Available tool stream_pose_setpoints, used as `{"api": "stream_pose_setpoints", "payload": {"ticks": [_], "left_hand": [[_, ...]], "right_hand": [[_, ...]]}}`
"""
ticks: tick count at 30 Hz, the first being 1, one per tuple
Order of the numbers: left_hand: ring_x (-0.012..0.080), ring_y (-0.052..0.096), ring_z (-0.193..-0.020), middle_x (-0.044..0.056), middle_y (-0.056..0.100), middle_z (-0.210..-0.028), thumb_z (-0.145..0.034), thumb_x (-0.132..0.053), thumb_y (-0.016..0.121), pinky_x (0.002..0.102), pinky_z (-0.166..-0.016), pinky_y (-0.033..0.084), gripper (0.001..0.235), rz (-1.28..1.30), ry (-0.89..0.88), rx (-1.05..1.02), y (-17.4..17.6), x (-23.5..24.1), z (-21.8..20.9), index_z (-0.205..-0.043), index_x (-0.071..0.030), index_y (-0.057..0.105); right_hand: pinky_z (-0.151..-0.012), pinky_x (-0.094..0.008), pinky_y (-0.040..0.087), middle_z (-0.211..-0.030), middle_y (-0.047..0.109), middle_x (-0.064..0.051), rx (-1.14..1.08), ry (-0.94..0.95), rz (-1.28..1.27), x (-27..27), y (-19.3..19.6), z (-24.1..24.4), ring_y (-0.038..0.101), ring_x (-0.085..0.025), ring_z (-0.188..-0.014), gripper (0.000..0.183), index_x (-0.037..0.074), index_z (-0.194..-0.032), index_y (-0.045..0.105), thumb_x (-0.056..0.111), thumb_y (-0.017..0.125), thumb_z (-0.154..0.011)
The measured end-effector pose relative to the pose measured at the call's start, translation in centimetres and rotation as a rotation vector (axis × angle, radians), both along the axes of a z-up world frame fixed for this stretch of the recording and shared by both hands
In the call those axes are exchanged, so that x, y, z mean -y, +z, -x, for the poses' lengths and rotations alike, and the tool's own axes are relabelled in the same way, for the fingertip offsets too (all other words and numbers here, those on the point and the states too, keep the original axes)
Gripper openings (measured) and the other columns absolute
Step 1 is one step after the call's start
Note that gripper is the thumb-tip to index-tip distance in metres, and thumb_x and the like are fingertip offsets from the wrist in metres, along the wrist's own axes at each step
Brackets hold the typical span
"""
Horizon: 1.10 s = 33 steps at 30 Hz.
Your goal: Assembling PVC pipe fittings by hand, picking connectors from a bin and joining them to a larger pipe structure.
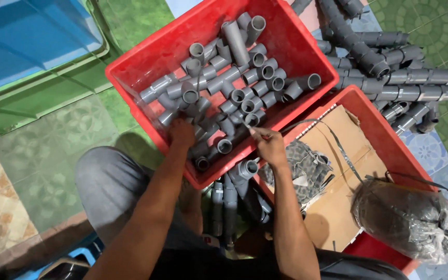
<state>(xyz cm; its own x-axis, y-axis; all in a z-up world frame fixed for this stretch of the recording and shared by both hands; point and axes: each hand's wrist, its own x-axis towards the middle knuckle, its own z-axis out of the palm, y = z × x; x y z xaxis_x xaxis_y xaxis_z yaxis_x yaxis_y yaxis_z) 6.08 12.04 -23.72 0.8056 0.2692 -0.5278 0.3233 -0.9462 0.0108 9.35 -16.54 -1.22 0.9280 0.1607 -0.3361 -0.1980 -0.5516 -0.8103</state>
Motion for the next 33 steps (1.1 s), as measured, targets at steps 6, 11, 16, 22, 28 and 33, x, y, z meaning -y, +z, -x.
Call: {"api": "stream_pose_setpoints", "payload": {"ticks": [6, 11, 16, 22, 28, 33], "left_hand": [[0.0482, 0.055, -0.114, 0.025, 0.065, -0.113, -0.072, -0.032, 0.080, 0.064, -0.087, 0.049, 0.044, 0.303, -0.035, 0.173, 15.0, 0.2, 0.8, -0.105, -0.004, 0.076], [0.0415, 0.054, -0.125, 0.015, 0.067, -0.122, -0.074, -0.038, 0.078, 0.055, -0.107, 0.045, 0.051, 0.475, -0.176, 0.255, 20.9, -0.3, 0.3, -0.120, -0.018, 0.070], [0.0427, 0.041, -0.134, 0.010, 0.065, -0.126, -0.068, -0.030, 0.084, 0.063, -0.110, 0.037, 0.055, 0.476, -0.314, 0.369, 23.3, -1.0, 0.2, -0.120, -0.020, 0.070], [0.0479, 0.037, -0.130, 0.008, 0.050, -0.146, -0.074, -0.036, 0.083, 0.065, -0.104, 0.035, 0.064, 0.608, -0.365, 0.442, 24.3, -2.1, -0.1, -0.132, -0.017, 0.065], [0.0458, 0.034, -0.134, 0.012, 0.049, -0.146, -0.071, -0.041, 0.084, 0.068, -0.107, 0.030, 0.070, 0.543, -0.398, 0.471, 21.9, -2.3, -1.7, -0.132, -0.016, 0.064], [0.0433, 0.031, -0.139, 0.005, 0.044, -0.152, -0.068, -0.044, 0.083, 0.069, -0.111, 0.024, 0.070, 0.496, -0.623, 0.466, 22.1, 0.5, -2.2, -0.131, -0.023, 0.064]], "right_hand": [[-0.094, -0.042, 0.051, -0.100, 0.073, -0.007, 0.037, 0.000, 0.081, 0.3, 1.1, 0.7, 0.067, -0.028, -0.099, 0.016, 0.027, -0.103, 0.078, 0.025, 0.077, -0.087], [-0.089, -0.042, 0.054, -0.091, 0.075, -0.005, 0.068, -0.008, 0.128, 0.1, 2.3, 1.5, 0.070, -0.029, -0.092, 0.013, 0.028, -0.096, 0.080, 0.024, 0.079, -0.083], [-0.088, -0.042, 0.054, -0.089, 0.076, -0.004, 0.086, 0.017, 0.154, 0.2, 2.5, 1.5, 0.070, -0.030, -0.093, 0.011, 0.027, -0.094, 0.080, 0.027, 0.079, -0.083], [-0.085, -0.042, 0.054, -0.086, 0.075, -0.011, 0.022, 0.081, 0.081, 0.0, 6.9, 3.0, 0.071, -0.027, -0.078, 0.015, 0.022, -0.098, 0.079, 0.024, 0.077, -0.083], [-0.081, -0.047, 0.052, -0.084, 0.074, -0.017, -0.030, 0.115, 0.121, -0.4, 8.3, 3.9, 0.072, -0.035, -0.085, 0.017, 0.020, -0.098, 0.080, 0.024, 0.075, -0.081], [-0.094, -0.048, 0.050, -0.103, 0.073, -0.019, 0.071, 0.273, 0.069, -0.3, 3.4, 1.5, 0.067, -0.040, -0.104, 0.022, 0.020, -0.111, 0.076, 0.028, 0.071, -0.092]]}}
